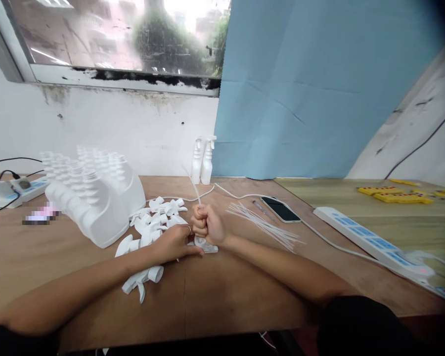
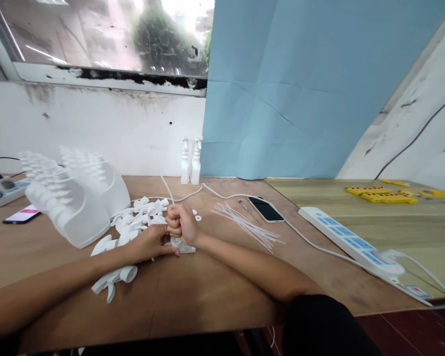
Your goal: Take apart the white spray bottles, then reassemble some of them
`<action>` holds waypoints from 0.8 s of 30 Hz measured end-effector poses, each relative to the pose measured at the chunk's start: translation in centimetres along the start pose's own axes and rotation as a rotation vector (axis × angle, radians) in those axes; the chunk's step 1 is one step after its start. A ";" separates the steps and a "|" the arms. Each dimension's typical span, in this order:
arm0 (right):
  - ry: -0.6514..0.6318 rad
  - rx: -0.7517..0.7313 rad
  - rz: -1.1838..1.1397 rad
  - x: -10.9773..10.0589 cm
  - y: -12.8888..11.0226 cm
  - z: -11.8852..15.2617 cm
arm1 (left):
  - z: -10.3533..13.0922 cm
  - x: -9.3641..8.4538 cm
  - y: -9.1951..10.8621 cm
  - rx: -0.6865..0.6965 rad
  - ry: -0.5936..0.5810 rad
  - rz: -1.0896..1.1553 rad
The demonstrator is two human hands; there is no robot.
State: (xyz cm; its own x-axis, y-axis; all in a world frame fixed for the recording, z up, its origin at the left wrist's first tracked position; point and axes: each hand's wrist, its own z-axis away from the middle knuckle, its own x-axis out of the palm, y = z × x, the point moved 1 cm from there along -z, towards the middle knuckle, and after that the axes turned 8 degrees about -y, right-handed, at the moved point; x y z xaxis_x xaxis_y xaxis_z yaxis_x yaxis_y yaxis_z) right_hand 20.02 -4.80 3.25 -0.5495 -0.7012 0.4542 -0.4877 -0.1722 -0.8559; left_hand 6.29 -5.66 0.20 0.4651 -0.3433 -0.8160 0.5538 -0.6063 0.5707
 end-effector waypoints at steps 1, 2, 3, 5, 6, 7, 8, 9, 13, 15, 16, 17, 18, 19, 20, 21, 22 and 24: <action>0.011 -0.002 0.004 0.0 0.0 0.0 | 0.0 0.0 -0.1 0.003 0.002 -0.006; 0.019 -0.001 0.009 0.0 -0.1 -0.1 | 0.0 0.1 -0.1 0.003 -0.001 -0.015; 0.023 0.002 0.014 0.1 -0.1 -0.1 | 0.0 0.1 -0.2 0.000 -0.003 -0.025; 0.024 0.011 0.024 0.1 0.0 -0.1 | 0.0 0.1 -0.3 -0.011 -0.003 -0.039; 0.023 0.014 0.028 0.0 0.0 -0.1 | 0.0 0.1 -0.3 -0.014 -0.003 -0.041; 0.024 0.017 0.033 0.0 0.0 -0.1 | 0.0 0.1 -0.3 -0.016 -0.004 -0.042; 0.025 0.018 0.037 -0.1 0.1 -0.1 | -0.1 0.1 -0.2 -0.019 -0.005 -0.041; 0.024 0.021 0.042 -0.1 0.2 -0.1 | -0.1 0.1 -0.2 -0.022 -0.009 -0.037; 0.000 0.049 0.069 -0.3 0.5 0.0 | 0.0 -0.1 0.2 -0.023 -0.039 -0.006; -0.012 0.067 0.084 -0.3 0.7 0.1 | 0.0 -0.2 0.3 0.003 -0.057 0.027; -0.017 0.076 0.092 -0.3 0.7 0.1 | 0.0 -0.2 0.4 0.022 -0.065 0.045; -0.023 0.087 0.101 -0.3 0.8 0.1 | 0.0 -0.2 0.4 0.041 -0.070 0.062; -0.028 0.096 0.110 -0.4 0.8 0.1 | 0.0 -0.2 0.4 0.054 -0.073 0.072; -0.033 0.104 0.119 -0.4 0.9 0.1 | 0.0 -0.2 0.4 0.059 -0.073 0.075; -0.036 0.105 0.128 -0.4 0.9 0.1 | 0.0 -0.2 0.4 0.053 -0.069 0.073; -0.038 0.102 0.138 -0.3 0.8 0.1 | 0.0 -0.2 0.4 0.039 -0.065 0.068; -0.041 0.097 0.150 -0.3 0.8 0.1 | 0.0 -0.2 0.4 0.026 -0.060 0.067; -0.056 0.087 0.186 -0.2 0.5 0.0 | 0.1 -0.2 0.4 0.013 -0.049 0.084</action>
State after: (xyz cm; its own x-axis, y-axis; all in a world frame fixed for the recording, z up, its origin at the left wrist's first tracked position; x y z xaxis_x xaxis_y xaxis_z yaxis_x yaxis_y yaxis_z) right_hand 19.91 -4.72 2.73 -0.5849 -0.7633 0.2743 -0.3195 -0.0940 -0.9429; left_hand 6.41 -5.93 0.58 0.4748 -0.4276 -0.7693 0.5050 -0.5835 0.6360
